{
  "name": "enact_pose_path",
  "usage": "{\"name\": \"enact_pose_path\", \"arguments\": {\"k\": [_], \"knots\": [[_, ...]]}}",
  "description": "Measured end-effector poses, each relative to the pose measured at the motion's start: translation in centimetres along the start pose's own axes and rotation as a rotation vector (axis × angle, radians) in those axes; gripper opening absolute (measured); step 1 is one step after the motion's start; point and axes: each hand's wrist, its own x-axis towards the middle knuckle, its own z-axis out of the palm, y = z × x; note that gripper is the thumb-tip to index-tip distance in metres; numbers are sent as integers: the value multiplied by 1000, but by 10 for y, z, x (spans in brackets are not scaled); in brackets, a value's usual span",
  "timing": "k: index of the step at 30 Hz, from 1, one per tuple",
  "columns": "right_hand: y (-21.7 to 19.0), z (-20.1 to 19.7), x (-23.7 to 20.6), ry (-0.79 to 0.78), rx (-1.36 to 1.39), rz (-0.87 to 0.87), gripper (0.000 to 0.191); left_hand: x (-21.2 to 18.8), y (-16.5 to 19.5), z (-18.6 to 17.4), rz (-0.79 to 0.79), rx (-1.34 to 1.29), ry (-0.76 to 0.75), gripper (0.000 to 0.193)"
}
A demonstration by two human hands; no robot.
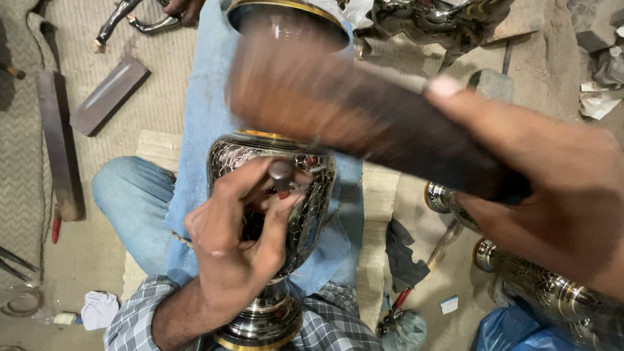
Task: The person sits on the floor of a workshop holding a small chisel against the decorated body of a brass vase and repeatedly strikes the chisel with a wooden mallet to engrave the pattern, repositioning the chisel around the vase surface as they work.
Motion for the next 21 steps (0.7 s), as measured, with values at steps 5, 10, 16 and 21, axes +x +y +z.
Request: {"name": "enact_pose_path", "arguments": {"k": [5, 10, 16, 21], "knots": [[-9, -2, 7, -97, -326, -16, 85, -16, -12, 1, 34, 50, 42, 37], [-6, -10, 1, -320, -293, 165, 110, -27, -18, 3, -6, -16, 60, 41], [2, -8, -15, -296, -287, 134, 108, -24, -21, 2, 34, 19, 50, 40], [3, -2, -20, -84, -105, 107, 90, -7, -17, -2, 84, 99, -7, 32]]}}
